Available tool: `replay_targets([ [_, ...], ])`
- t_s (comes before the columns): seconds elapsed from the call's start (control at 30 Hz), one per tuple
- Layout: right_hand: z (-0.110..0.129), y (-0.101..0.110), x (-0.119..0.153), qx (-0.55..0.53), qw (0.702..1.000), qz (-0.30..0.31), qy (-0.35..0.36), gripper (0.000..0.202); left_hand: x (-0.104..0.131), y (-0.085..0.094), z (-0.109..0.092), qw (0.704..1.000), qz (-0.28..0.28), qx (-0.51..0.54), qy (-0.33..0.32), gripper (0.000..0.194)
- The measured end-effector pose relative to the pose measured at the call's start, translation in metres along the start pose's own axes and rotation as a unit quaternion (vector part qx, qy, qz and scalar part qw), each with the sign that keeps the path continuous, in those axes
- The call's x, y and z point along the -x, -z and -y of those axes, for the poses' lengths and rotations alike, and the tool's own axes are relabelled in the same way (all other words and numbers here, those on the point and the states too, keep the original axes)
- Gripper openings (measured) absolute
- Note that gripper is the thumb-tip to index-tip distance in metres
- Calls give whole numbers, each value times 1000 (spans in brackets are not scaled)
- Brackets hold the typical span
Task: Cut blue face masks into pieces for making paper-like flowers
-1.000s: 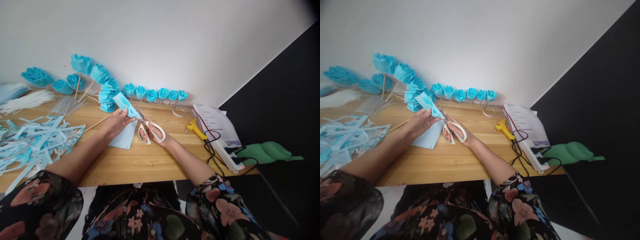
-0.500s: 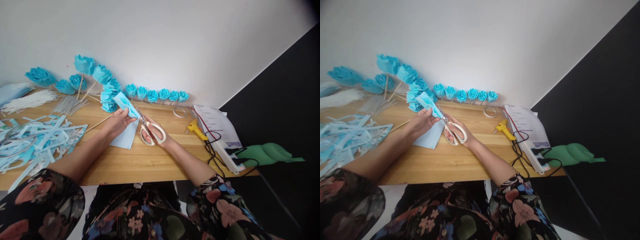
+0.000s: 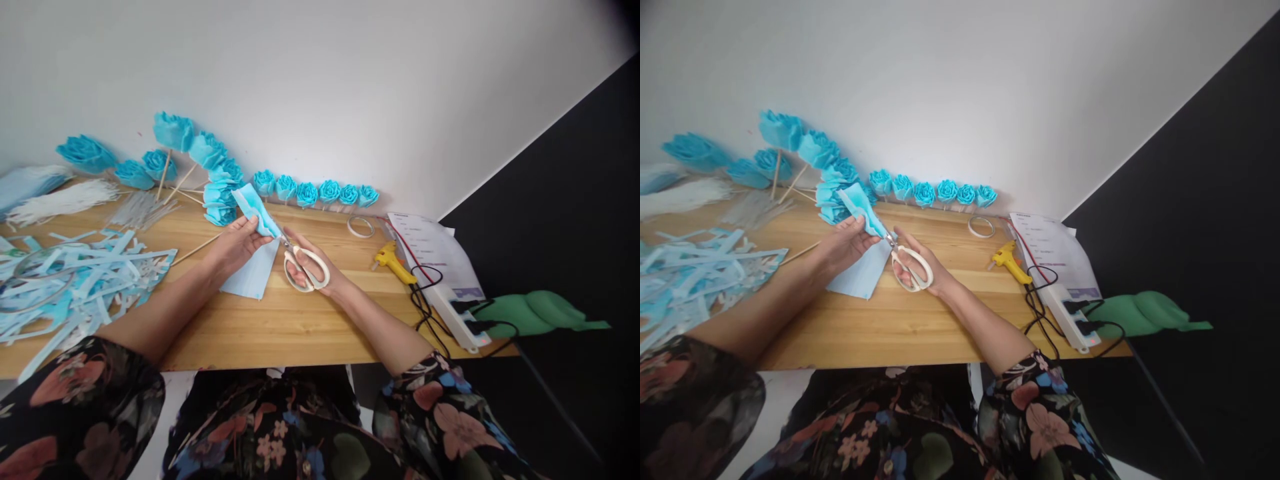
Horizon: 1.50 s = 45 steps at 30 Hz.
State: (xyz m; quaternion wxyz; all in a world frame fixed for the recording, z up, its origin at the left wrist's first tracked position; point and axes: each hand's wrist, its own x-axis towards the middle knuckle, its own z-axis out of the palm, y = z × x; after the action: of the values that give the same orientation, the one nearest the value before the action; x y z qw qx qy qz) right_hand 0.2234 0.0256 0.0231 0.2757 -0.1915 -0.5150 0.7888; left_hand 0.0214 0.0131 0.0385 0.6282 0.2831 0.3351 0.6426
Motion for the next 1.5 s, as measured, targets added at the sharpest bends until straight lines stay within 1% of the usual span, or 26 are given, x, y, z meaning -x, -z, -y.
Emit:
replay_targets([
  [0.13,2,2,1,-3,1000,26,-14,87,-2,3,0,1000,-11,-8,-5,17],
  [0.27,2,0,2,6,998,61,-17,82,-3,6,3,1000,7,-15,-22,19],
  [0.33,4,-2,3,9,997,71,-20,81,-3,7,3,999,7,-20,-27,20],
  [0.47,6,-3,3,11,996,81,-30,75,-3,6,2,999,-21,-22,-36,21],
  [0.6,5,-1,3,12,996,86,-26,71,-3,5,2,998,-26,-27,-43,20],
  [0.87,3,3,2,34,995,94,-9,66,-9,12,-2,996,-61,-14,-58,20],
  [0.93,4,2,2,37,995,92,-5,66,-9,12,-2,997,-56,-21,-48,19],
  [1.03,6,1,3,43,995,88,-12,71,-7,10,0,998,-42,-40,-31,17],
  [1.17,6,2,2,43,995,86,-22,77,-5,8,2,999,-8,-49,-21,18],
  [1.4,0,7,0,32,997,76,3,83,-1,8,10,996,68,-49,-13,29],
  [1.5,-1,8,-1,34,997,70,11,83,1,6,13,996,76,-46,6,31],
])
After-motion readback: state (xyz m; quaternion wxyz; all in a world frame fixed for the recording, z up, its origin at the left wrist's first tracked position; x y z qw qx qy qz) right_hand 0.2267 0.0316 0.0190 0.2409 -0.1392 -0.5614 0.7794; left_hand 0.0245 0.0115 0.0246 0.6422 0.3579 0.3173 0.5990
